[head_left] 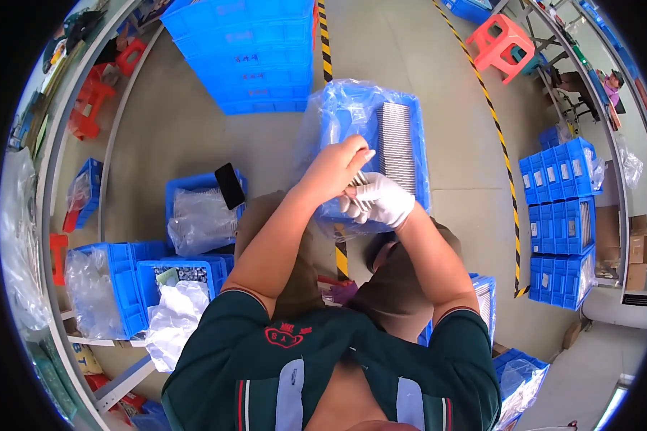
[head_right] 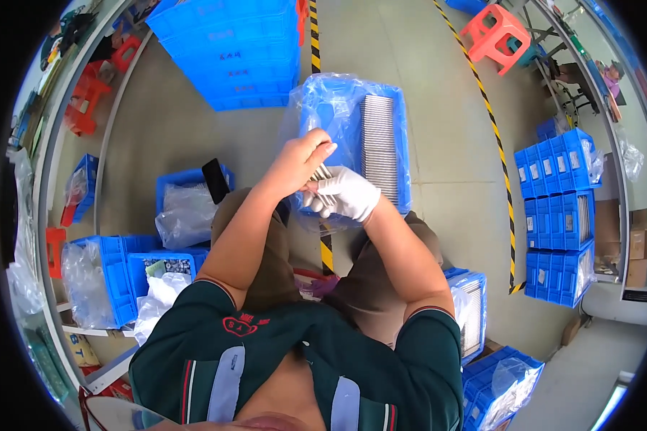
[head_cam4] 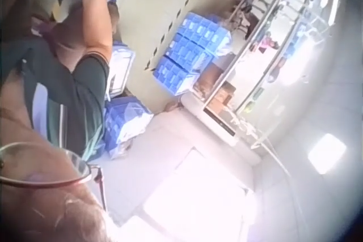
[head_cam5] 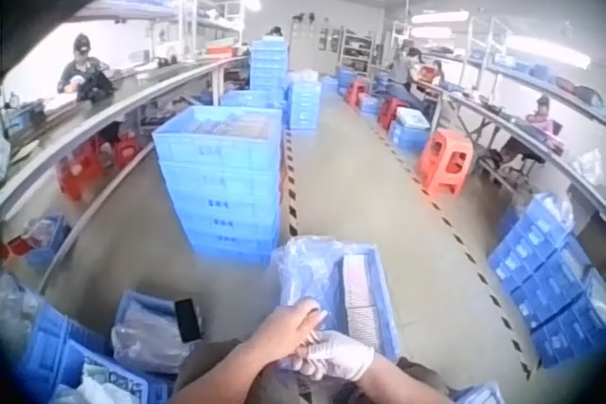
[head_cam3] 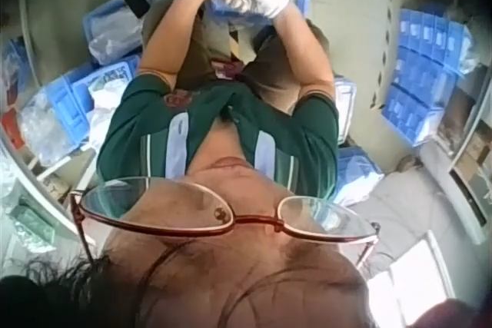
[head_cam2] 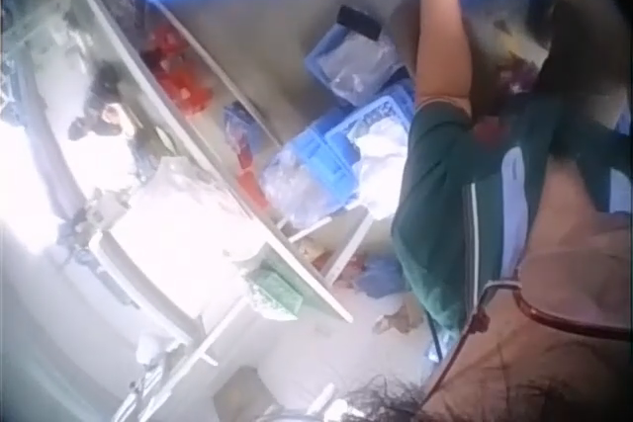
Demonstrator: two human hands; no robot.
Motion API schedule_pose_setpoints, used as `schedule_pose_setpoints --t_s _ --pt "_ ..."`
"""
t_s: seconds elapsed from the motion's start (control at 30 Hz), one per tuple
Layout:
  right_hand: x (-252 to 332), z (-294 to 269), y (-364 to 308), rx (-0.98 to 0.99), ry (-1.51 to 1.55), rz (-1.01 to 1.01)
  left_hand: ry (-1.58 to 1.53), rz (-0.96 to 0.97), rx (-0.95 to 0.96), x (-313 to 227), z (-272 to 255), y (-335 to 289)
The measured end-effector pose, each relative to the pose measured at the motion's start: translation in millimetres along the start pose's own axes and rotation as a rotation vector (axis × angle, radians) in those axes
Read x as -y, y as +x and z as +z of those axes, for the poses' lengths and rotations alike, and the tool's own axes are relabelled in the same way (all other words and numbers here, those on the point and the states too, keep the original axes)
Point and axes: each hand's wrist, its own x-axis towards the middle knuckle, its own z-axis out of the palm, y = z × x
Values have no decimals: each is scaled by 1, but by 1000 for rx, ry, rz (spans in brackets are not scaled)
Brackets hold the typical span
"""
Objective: The person assembles or sorts small metal pins into a plastic container by hand.
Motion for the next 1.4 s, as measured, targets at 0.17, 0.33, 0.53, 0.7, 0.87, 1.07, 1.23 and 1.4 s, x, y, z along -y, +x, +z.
schedule_pose_setpoints --t_s 0.17,0.33,0.53,0.7,0.87,1.07,1.23,1.4 --pt "-9 -5 4 -115 68 -95 -34 -64 -350 20 -7 7" --pt "4 -6 -14 -416 -160 -253 -553 -225 -225 22 -5 0" --pt "10 -3 -17 -522 -188 -378 -868 -287 -95 27 0 -3" --pt "12 -2 -17 -521 -127 -385 -1000 -282 -36 28 4 -3" --pt "9 1 -18 -663 -547 -476 -1021 -288 28 24 3 -5" --pt "8 0 -17 -772 -687 -481 -1024 -282 23 25 4 -8" --pt "2 1 -14 -874 -925 -657 -903 -252 -32 28 3 -9" --pt "3 6 -14 -912 -1017 -714 -894 -306 -48 25 0 -11"
